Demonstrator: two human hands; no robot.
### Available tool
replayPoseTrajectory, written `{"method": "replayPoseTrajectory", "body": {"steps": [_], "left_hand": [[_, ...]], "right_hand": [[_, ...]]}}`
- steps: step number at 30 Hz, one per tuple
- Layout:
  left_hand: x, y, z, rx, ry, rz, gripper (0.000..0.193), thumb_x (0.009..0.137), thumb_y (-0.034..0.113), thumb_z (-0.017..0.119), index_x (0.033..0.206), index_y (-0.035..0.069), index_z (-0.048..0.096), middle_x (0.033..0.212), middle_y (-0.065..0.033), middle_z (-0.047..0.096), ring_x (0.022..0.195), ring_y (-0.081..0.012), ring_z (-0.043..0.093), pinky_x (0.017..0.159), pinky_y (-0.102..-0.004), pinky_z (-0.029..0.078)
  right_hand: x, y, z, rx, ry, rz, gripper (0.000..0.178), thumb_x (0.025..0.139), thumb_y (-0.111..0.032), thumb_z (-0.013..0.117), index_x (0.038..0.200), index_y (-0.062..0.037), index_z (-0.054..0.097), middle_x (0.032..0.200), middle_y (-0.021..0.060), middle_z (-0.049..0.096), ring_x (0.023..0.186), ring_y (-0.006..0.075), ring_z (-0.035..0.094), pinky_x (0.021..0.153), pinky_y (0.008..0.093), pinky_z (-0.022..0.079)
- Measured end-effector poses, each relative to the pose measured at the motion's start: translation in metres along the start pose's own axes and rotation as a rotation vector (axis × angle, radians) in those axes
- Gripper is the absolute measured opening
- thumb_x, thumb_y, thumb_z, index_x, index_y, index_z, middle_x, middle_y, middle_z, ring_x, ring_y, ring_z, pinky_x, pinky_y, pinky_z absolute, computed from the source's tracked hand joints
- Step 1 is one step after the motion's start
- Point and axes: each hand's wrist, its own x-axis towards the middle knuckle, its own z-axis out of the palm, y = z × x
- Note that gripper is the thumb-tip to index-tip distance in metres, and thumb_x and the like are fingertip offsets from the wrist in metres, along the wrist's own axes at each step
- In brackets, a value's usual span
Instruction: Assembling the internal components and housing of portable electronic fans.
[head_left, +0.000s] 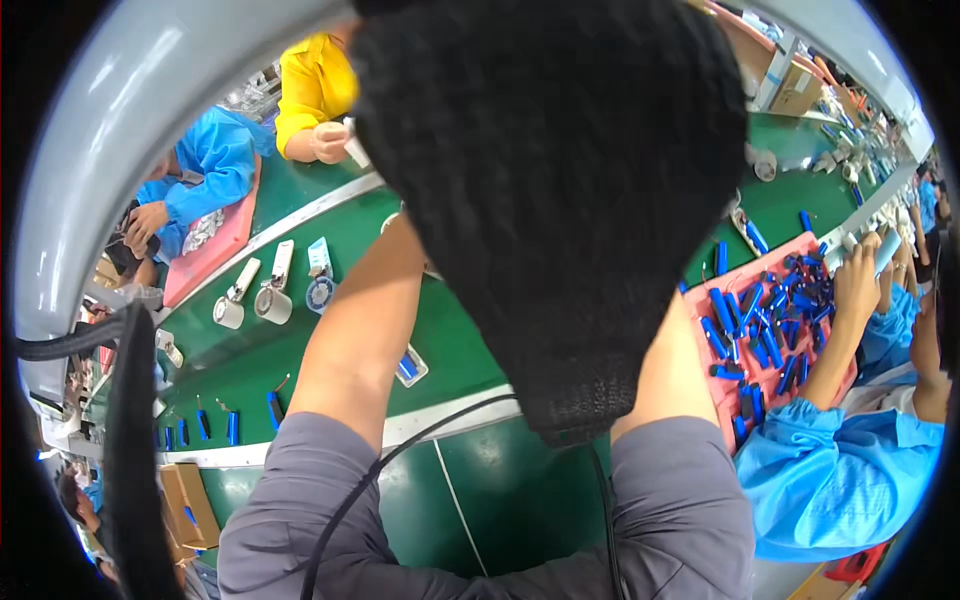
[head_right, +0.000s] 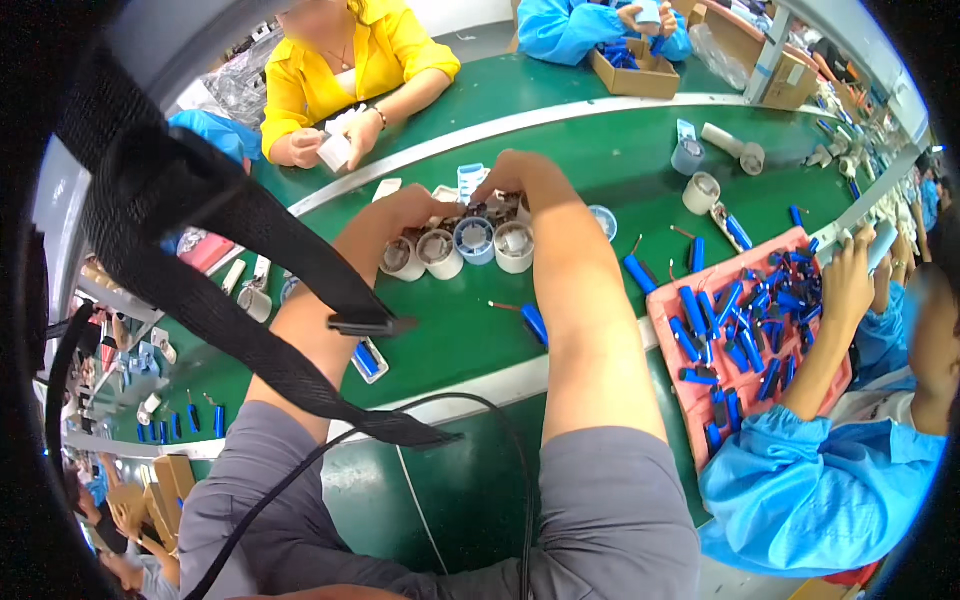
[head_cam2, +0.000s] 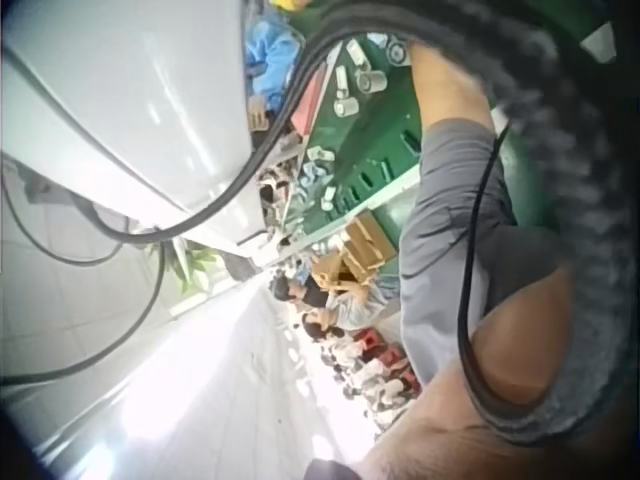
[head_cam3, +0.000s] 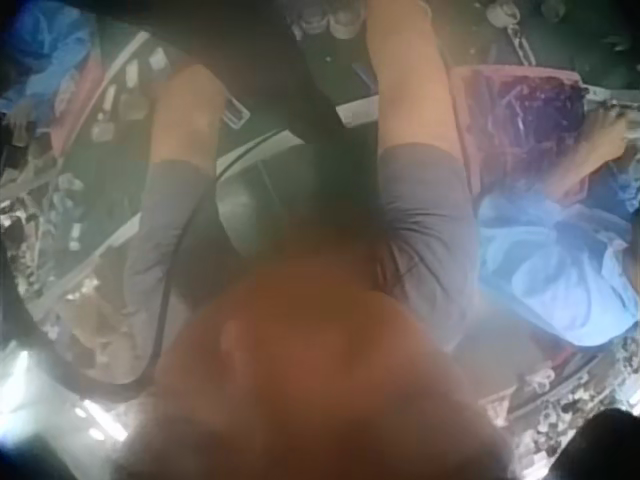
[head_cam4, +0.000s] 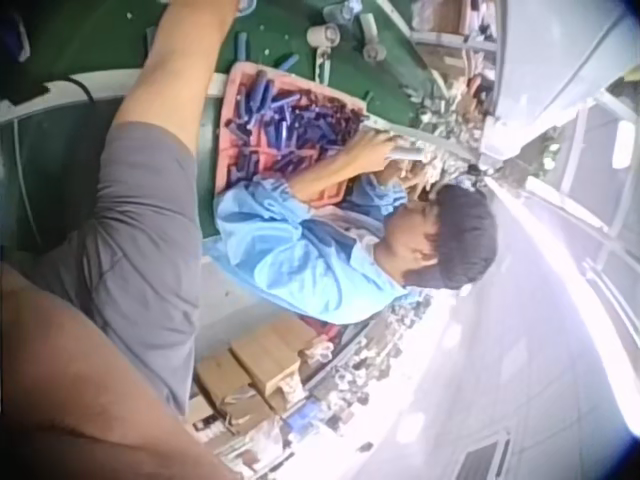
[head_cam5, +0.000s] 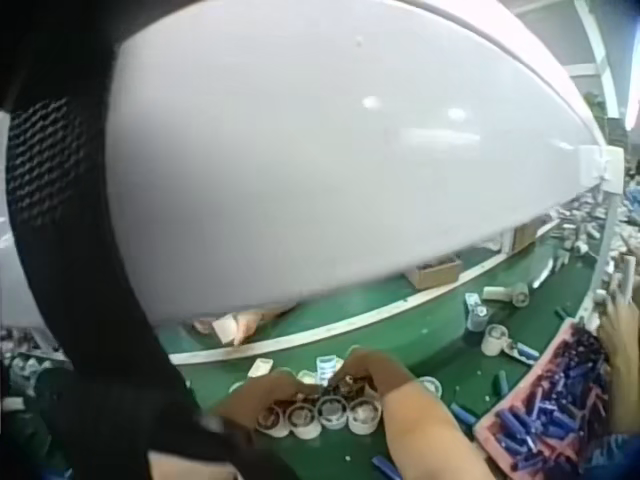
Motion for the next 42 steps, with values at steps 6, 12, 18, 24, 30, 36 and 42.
{"method": "replayPoseTrajectory", "body": {"steps": [6,12,18,24,30,36,42], "left_hand": [[0.011,-0.019,0.002,-0.258,-0.043,-0.009,0.039,0.066,0.026,0.079,0.088,-0.004,0.066,0.088,-0.0136,0.06,0.066,-0.0212,0.053,0.055,-0.0352,0.042],[-0.019,-0.009,-0.005,0.17,0.016,0.109,0.047,0.068,0.034,0.072,0.095,-0.003,0.066,0.093,-0.0153,0.064,0.079,-0.0233,0.059,0.069,-0.0353,0.045],[-0.083,0.0,0.008,-0.074,0.181,0.291,0.053,0.057,0.028,0.08,0.093,-0.007,0.064,0.09,-0.0174,0.065,0.078,-0.0255,0.061,0.07,-0.0341,0.047],[-0.183,-0.031,-0.009,0.004,0.224,0.321,0.045,0.06,0.021,0.078,0.094,-0.005,0.064,0.088,-0.014,0.067,0.075,-0.0198,0.063,0.068,-0.0333,0.049],[-0.322,-0.108,-0.022,0.215,0.288,0.304,0.044,0.058,0.03,0.08,0.081,-0.006,0.067,0.08,-0.019,0.067,0.07,-0.0281,0.064,0.066,-0.0364,0.05],[-0.445,-0.277,-0.027,0.074,0.06,0.003,0.042,0.062,0.018,0.077,0.095,-0.003,0.063,0.09,-0.0149,0.067,0.079,-0.021,0.064,0.074,-0.0338,0.049],[-0.46,-0.407,-0.047,-0.008,0.128,-0.219,0.056,0.064,0.027,0.077,0.107,-0.004,0.061,0.097,-0.0137,0.066,0.087,-0.0203,0.061,0.08,-0.0342,0.048]], "right_hand": [[-0.02,-0.006,0.012,0.006,-0.022,-0.054,0.046,0.058,-0.03,0.075,0.094,-0.0025,0.068,0.099,0.0171,0.065,0.081,0.0266,0.064,0.069,0.0384,0.051],[-0.026,-0.016,0.028,-0.019,0.091,-0.156,0.037,0.054,-0.022,0.074,0.081,0.0023,0.068,0.09,0.0183,0.066,0.08,0.0268,0.065,0.067,0.0361,0.051],[-0.045,-0.01,0.028,-0.202,0.288,-0.351,0.048,0.059,-0.026,0.074,0.096,0.0024,0.064,0.097,0.0186,0.065,0.086,0.0284,0.064,0.07,0.0349,0.05],[-0.164,-0.069,0.058,0.008,0.278,-0.326,0.041,0.061,-0.015,0.071,0.098,0.002,0.062,0.084,0.0111,0.065,0.075,0.0199,0.061,0.066,0.0307,0.049],[-0.274,-0.138,0.175,0.751,0.006,-0.462,0.039,0.061,0.004,0.066,0.099,0.0022,0.058,0.087,0.0102,0.065,0.076,0.0192,0.063,0.071,0.0317,0.05],[-0.298,-0.216,0.354,0.901,-0.529,-0.424,0.034,0.059,0.004,0.069,0.093,0.0006,0.064,0.089,0.0081,0.066,0.082,0.0206,0.062,0.079,0.0334,0.048],[-0.26,-0.281,0.452,0.844,-0.553,-0.309,0.031,0.066,0.002,0.07,0.096,0.0079,0.062,0.093,0.0149,0.065,0.083,0.0243,0.064,0.077,0.0378,0.051]]}}
